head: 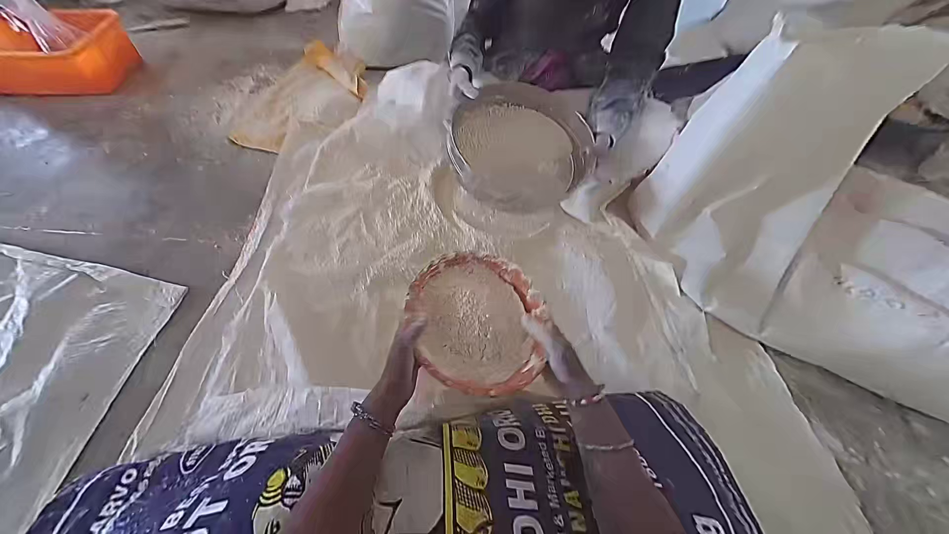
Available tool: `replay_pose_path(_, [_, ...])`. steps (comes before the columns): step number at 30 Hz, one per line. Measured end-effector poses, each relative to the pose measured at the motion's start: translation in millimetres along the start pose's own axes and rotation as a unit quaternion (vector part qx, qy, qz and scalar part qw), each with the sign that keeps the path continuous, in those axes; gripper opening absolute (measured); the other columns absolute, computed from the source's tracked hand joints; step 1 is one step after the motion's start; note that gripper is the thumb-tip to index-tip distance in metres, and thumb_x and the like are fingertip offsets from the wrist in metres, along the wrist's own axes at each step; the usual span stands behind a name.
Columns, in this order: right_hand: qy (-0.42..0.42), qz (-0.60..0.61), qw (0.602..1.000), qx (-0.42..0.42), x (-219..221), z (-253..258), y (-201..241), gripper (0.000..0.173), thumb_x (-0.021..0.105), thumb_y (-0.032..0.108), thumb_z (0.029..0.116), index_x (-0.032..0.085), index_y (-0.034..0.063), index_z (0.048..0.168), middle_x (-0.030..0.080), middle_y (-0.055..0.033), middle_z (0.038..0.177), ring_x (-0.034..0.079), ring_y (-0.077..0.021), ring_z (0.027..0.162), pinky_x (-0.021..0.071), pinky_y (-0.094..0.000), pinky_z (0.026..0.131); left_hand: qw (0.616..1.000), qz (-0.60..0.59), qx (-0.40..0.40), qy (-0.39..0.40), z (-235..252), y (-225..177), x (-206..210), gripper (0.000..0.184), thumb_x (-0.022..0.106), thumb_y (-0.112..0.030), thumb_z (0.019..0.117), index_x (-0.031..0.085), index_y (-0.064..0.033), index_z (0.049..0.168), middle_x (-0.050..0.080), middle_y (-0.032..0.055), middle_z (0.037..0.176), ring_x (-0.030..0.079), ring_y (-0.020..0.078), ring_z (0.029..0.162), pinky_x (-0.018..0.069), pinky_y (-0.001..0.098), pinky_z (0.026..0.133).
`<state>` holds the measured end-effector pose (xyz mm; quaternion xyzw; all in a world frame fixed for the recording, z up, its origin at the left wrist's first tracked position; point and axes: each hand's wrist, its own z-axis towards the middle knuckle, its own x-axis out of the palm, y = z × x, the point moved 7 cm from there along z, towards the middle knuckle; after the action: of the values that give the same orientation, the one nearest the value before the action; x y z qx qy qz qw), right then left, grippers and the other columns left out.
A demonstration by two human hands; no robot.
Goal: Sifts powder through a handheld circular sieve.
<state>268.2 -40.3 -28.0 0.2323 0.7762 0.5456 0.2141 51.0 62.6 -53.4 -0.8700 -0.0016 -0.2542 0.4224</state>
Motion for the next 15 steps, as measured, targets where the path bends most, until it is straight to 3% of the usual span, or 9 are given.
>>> replay_pose_path(2, [-0.071, 0.038, 0.997, -0.004, -28, 13, -1, 0.045, 0.037, 0.015, 0.1088, 0.041, -0.004, 0.149, 0.053, -0.0136, 0.145, 0.055, -0.0077, 0.126, 0.0463, -0.0247, 0.105, 0.993, 0.017, -0.018, 0.119, -2, 6, 19, 0.061, 0.033, -0.028, 0.1051, 0.013, -0.0085, 0.159, 0.05, 0.0125, 0.139, 0.063, 0.0156, 0.11, 0.0567, 0.0328, 0.086])
replay_pose_path(3, [-0.082, 0.058, 0.995, -0.003, -35, 16, -3, 0.043, 0.036, 0.016, 0.1101, 0.043, -0.0034, 0.148, 0.054, -0.0121, 0.145, 0.056, -0.0067, 0.125, 0.0471, -0.0237, 0.105, 0.99, 0.01, -0.019, 0.138, -1, 8, 21, 0.061, 0.031, -0.03, 0.1051, 0.014, -0.0086, 0.159, 0.052, 0.0133, 0.14, 0.064, 0.0184, 0.112, 0.0578, 0.0356, 0.086])
replay_pose_path(5, [-0.028, 0.051, 0.998, -0.005, -17, 15, -5, 0.052, 0.035, 0.022, 0.1093, 0.033, 0.0012, 0.157, 0.047, -0.011, 0.154, 0.051, -0.0078, 0.133, 0.0456, -0.0264, 0.109, 0.999, -0.012, 0.007, 0.05, 6, -2, 8, 0.046, 0.026, -0.031, 0.1104, 0.04, -0.0055, 0.146, 0.066, 0.0091, 0.119, 0.068, 0.0163, 0.099, 0.0586, 0.0349, 0.081])
replay_pose_path(7, [0.015, 0.029, 0.999, -0.01, 3, 12, -6, 0.062, 0.042, 0.026, 0.1047, 0.026, 0.0023, 0.159, 0.045, -0.0132, 0.154, 0.053, -0.0093, 0.132, 0.0505, -0.0271, 0.105, 0.998, -0.044, 0.028, -0.018, 10, -11, -5, 0.044, 0.025, -0.031, 0.1121, 0.048, -0.0045, 0.138, 0.067, 0.0069, 0.113, 0.067, 0.0134, 0.1, 0.0578, 0.0335, 0.086])
replay_pose_path(9, [-0.018, 0.016, 0.999, -0.024, -9, 15, -2, 0.056, 0.04, 0.025, 0.1074, 0.034, -0.0014, 0.156, 0.047, -0.0149, 0.153, 0.052, -0.0102, 0.134, 0.046, -0.0279, 0.109, 0.998, -0.01, 0.043, 0.034, 5, -7, 2, 0.048, 0.023, -0.033, 0.111, 0.039, -0.003, 0.145, 0.065, 0.0072, 0.121, 0.066, 0.0129, 0.104, 0.0578, 0.0328, 0.087])
replay_pose_path(11, [-0.069, 0.034, 0.997, -0.017, -26, 18, 1, 0.047, 0.035, 0.021, 0.1106, 0.04, -0.0016, 0.151, 0.05, -0.0116, 0.15, 0.052, -0.0062, 0.132, 0.0441, -0.0239, 0.109, 0.989, 0.018, 0.03, 0.142, 0, 1, 12, 0.062, 0.025, -0.038, 0.1071, 0.016, -0.004, 0.158, 0.052, 0.0113, 0.143, 0.062, 0.0163, 0.117, 0.0557, 0.0348, 0.092])
replay_pose_path(12, [-0.07, 0.034, 0.997, -0.019, -28, 17, 2, 0.047, 0.035, 0.022, 0.1104, 0.039, -0.0007, 0.152, 0.049, -0.0105, 0.151, 0.051, -0.0053, 0.133, 0.0434, -0.0225, 0.11, 0.99, 0.014, 0.027, 0.138, 0, 1, 11, 0.062, 0.027, -0.038, 0.1065, 0.018, -0.0043, 0.158, 0.053, 0.0117, 0.142, 0.062, 0.0171, 0.117, 0.0558, 0.0353, 0.092])
replay_pose_path(14, [-0.022, -0.003, 0.998, -0.054, -5, 9, 5, 0.06, 0.041, 0.021, 0.1054, 0.026, -0.0034, 0.158, 0.038, -0.0174, 0.16, 0.043, -0.0107, 0.143, 0.0376, -0.0258, 0.116, 0.999, -0.032, 0.043, -0.001, 5, -13, -1, 0.045, 0.027, -0.032, 0.111, 0.046, -0.0042, 0.14, 0.067, 0.0068, 0.115, 0.068, 0.0131, 0.1, 0.0582, 0.0322, 0.083])
replay_pose_path(15, [-0.004, -0.013, 0.998, -0.068, 9, 4, 3, 0.067, 0.046, 0.019, 0.1016, 0.02, -0.0055, 0.159, 0.035, -0.0205, 0.16, 0.042, -0.0112, 0.142, 0.0382, -0.0248, 0.115, 0.996, -0.064, 0.04, -0.054, 6, -17, -8, 0.041, 0.029, -0.031, 0.1118, 0.049, -0.0051, 0.137, 0.067, 0.0061, 0.114, 0.066, 0.0118, 0.101, 0.0567, 0.0315, 0.086])
